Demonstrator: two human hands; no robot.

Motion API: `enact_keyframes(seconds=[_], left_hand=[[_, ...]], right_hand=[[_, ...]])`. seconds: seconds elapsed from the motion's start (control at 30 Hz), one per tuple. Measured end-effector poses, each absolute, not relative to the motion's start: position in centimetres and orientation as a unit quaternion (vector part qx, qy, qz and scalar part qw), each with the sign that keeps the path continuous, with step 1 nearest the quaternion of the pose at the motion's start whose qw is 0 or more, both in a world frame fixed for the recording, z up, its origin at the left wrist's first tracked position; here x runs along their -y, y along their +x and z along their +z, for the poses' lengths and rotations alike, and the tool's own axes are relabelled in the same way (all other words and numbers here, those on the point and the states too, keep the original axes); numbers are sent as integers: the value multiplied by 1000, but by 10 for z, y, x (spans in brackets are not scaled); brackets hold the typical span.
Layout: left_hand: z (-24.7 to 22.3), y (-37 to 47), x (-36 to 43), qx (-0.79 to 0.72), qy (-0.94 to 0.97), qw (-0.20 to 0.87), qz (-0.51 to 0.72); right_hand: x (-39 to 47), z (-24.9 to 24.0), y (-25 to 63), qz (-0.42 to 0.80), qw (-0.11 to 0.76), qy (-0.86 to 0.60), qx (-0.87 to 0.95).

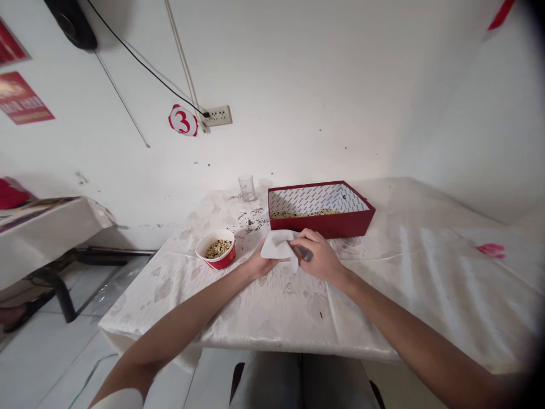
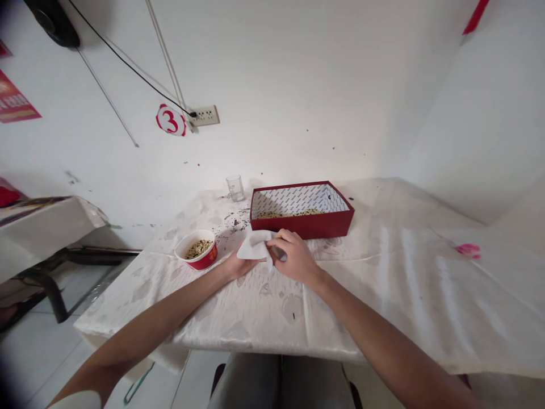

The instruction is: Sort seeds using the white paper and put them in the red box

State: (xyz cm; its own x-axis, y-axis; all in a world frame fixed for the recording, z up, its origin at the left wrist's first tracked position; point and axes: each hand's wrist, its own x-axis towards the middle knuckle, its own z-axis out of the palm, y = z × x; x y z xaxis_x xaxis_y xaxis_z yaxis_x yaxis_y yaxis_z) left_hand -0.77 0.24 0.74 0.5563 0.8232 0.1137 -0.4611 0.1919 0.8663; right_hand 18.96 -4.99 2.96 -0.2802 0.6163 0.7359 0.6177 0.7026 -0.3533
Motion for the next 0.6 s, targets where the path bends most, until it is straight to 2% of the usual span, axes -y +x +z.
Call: enact_keyframes(seconds=[0.4,0.6], left_hand=[[6,-2,-4,-208,462,735,451],[0,-2,-2,-254,445,738,440]], right_hand=[[53,36,188,-22,479,-392,785],[55,35,185,-5,456,-385,802]])
